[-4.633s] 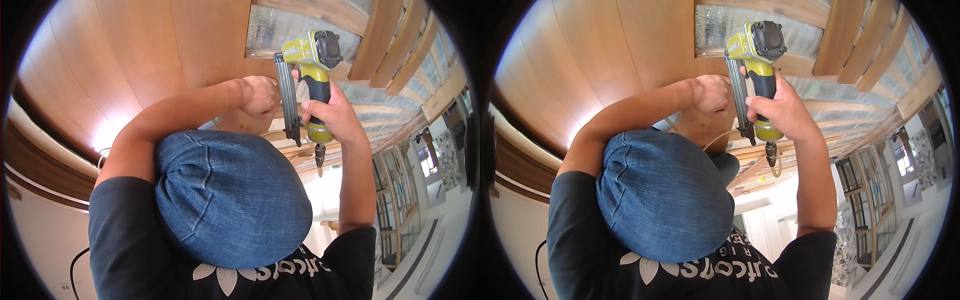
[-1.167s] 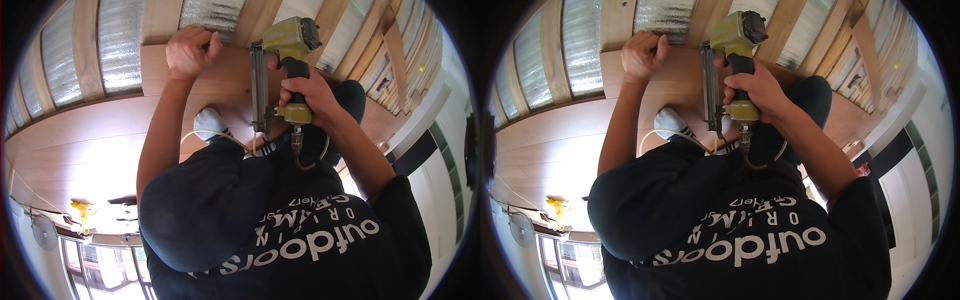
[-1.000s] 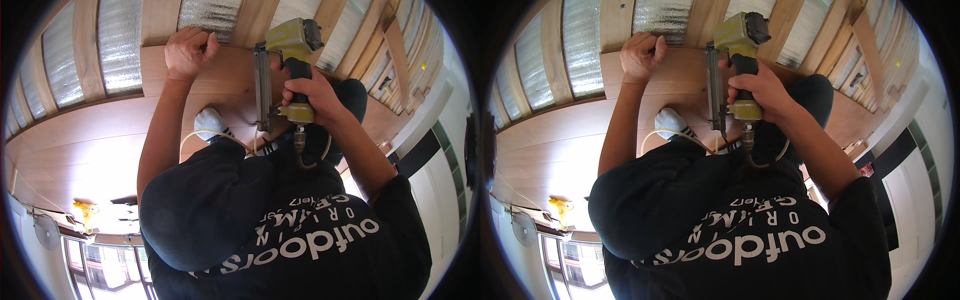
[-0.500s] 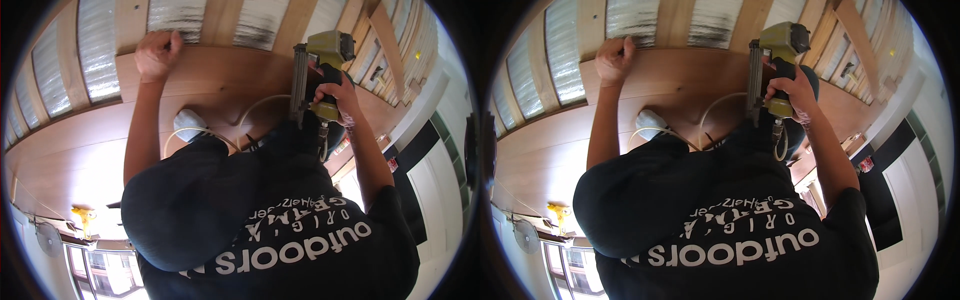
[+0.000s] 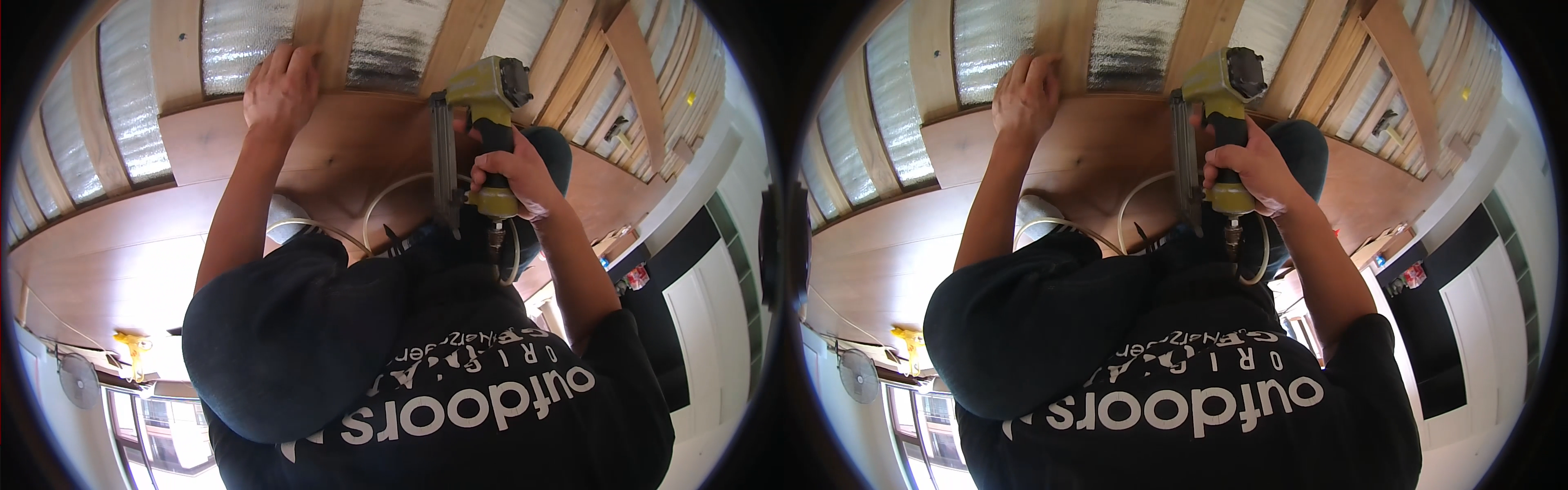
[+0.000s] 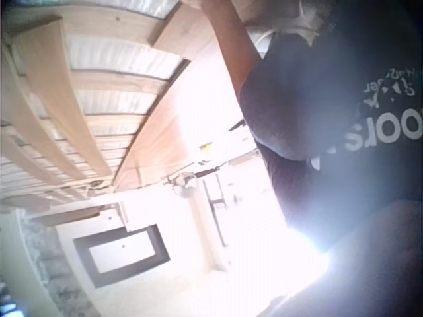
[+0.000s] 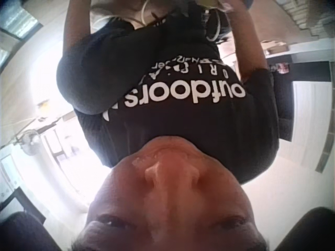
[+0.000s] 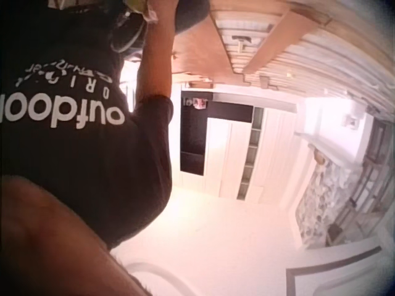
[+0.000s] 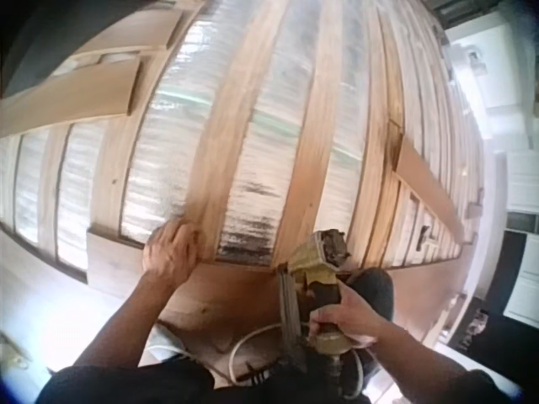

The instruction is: The person installs wood floorboards onto a subfloor by applying glue to the edges, positioning them, and securing them with a hammer and a pneumatic nail gun.

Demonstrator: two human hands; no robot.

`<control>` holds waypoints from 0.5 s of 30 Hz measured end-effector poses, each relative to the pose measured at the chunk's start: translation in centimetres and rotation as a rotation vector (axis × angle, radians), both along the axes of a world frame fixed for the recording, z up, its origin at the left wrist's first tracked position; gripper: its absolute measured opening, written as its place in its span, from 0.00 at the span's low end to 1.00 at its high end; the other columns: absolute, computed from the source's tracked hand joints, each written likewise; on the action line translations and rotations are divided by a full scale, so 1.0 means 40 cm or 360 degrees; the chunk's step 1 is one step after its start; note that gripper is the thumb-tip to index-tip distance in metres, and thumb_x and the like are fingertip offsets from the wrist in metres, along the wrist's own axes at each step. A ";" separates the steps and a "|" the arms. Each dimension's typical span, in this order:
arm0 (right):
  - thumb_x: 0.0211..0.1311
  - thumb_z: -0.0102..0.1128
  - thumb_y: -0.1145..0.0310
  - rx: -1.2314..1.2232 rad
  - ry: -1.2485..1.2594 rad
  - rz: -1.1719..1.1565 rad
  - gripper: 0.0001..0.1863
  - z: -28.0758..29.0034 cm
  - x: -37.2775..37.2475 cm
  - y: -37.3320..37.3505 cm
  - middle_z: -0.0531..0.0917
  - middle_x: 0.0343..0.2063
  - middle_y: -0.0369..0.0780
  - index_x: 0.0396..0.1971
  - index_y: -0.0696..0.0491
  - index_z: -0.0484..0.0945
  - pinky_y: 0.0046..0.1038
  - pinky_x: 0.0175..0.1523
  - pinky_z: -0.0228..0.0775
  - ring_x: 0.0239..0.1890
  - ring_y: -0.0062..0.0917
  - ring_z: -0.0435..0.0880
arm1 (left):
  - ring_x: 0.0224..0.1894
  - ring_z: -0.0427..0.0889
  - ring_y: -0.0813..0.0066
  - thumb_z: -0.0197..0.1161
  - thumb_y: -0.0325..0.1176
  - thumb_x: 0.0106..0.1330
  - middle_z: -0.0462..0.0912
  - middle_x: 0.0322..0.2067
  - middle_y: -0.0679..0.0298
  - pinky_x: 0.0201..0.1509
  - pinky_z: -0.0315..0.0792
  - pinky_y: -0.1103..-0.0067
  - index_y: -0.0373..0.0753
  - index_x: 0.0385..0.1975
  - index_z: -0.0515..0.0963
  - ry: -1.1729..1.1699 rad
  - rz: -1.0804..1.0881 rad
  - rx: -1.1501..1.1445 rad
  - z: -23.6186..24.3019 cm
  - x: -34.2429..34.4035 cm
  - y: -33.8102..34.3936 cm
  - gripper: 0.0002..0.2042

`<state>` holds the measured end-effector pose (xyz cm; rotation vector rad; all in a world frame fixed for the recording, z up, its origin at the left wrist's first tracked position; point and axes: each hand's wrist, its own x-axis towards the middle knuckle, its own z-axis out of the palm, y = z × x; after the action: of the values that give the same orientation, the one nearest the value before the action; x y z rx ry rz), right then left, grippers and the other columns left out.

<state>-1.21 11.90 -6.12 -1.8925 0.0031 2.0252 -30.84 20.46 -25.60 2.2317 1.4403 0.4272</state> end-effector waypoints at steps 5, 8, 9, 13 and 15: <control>0.61 0.60 0.76 -0.0087 0.0043 0.0114 0.23 -0.001 0.013 0.018 0.80 0.26 0.38 0.58 0.58 0.72 0.28 0.35 0.79 0.26 0.23 0.83 | 0.44 0.85 0.62 0.61 0.32 0.67 0.82 0.39 0.66 0.50 0.78 0.65 0.51 0.44 0.81 0.0121 0.0004 -0.0068 -0.014 0.001 0.001 0.08; 0.62 0.59 0.76 -0.0046 -0.0013 0.0099 0.23 -0.001 0.025 -0.011 0.80 0.25 0.38 0.58 0.57 0.72 0.28 0.35 0.79 0.26 0.23 0.82 | 0.44 0.85 0.61 0.61 0.32 0.67 0.81 0.39 0.65 0.50 0.78 0.65 0.52 0.45 0.81 0.0143 -0.0013 -0.0066 -0.009 0.003 -0.005 0.09; 0.62 0.59 0.75 -0.0074 -0.0007 0.0076 0.24 -0.006 0.037 -0.007 0.80 0.25 0.37 0.60 0.58 0.72 0.28 0.36 0.79 0.26 0.22 0.82 | 0.44 0.84 0.60 0.61 0.32 0.67 0.81 0.40 0.64 0.51 0.78 0.65 0.52 0.46 0.80 0.0170 -0.0003 -0.0079 -0.014 0.005 0.000 0.10; 0.61 0.59 0.75 -0.0101 0.0016 0.0039 0.24 -0.002 0.067 -0.016 0.78 0.24 0.36 0.59 0.59 0.74 0.27 0.38 0.80 0.26 0.20 0.79 | 0.45 0.84 0.59 0.60 0.32 0.67 0.80 0.41 0.64 0.52 0.77 0.63 0.52 0.47 0.79 0.0169 -0.0002 -0.0120 -0.014 0.004 -0.009 0.11; 0.61 0.59 0.75 -0.0106 0.0022 0.0037 0.24 -0.002 0.076 -0.033 0.78 0.24 0.36 0.59 0.59 0.74 0.28 0.38 0.79 0.27 0.21 0.79 | 0.46 0.84 0.59 0.60 0.32 0.67 0.80 0.42 0.64 0.53 0.77 0.63 0.53 0.48 0.79 0.0220 -0.0006 -0.0150 -0.006 0.007 0.000 0.11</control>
<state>1.82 10.58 -6.22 -1.9271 0.0529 2.0778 -30.57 20.45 -25.83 2.2253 1.4924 0.2022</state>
